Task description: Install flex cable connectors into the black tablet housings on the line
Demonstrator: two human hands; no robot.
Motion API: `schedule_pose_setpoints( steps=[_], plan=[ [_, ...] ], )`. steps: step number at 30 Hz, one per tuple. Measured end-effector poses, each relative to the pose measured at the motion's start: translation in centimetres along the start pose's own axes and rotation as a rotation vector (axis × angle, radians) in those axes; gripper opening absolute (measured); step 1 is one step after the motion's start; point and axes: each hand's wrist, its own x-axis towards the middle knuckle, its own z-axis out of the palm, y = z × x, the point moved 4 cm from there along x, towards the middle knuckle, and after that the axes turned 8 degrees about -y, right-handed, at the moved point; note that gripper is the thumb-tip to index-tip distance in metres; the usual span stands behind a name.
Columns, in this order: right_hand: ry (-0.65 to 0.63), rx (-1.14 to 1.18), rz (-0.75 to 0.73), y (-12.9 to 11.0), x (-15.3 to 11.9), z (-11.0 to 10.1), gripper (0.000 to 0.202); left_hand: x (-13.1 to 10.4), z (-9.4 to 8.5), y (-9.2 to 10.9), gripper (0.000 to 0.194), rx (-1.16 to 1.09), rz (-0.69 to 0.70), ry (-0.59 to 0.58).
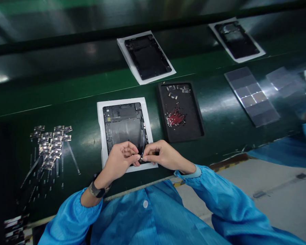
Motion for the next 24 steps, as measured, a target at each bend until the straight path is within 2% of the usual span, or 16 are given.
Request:
schedule_pose_setpoints(
  steps=[7, 10, 12, 14, 17, 20, 22, 24],
  plan=[
    [-0.02, 0.002, 0.0, 0.3, 0.2, 0.1, 0.037, 0.0, 0.0, 0.1, 0.025, 0.012, -0.018, -0.008],
    [-0.03, -0.077, -0.053, -0.4, 0.1, 0.0, 0.03, -0.5, -0.5, 0.9, 0.015, 0.153, 0.013, 0.041],
    [0.027, -0.183, -0.133, -1.9, -0.4, -0.9, 0.028, -1.1, -0.9, 1.5, 0.007, 0.307, 0.061, 0.119],
    [0.129, -0.29, -0.212, -4.0, -1.0, -2.6, 0.029, -1.9, -1.2, 1.7, 0.005, 0.462, 0.079, 0.203],
    [0.3, -0.366, -0.29, -7.1, -1.3, -6.4, 0.027, -3.2, -1.6, 1.5, 0.007, 0.639, 0.105, 0.324],
    [0.517, -0.425, -0.353, -9.6, 0.7, -11.2, 0.021, -3.6, -2.4, 2.3, 0.008, 0.775, 0.277, 0.426],
    [0.671, -0.524, -0.277, -10.5, 3.5, -14.3, 0.02, -3.0, -3.5, 3.8, 0.01, 0.901, 0.403, 0.508],
    [0.806, -0.665, -0.034, -10.9, 6.6, -17.1, 0.025, -1.5, -5.3, 5.8, 0.014, 1.058, 0.457, 0.598]
  ],
)
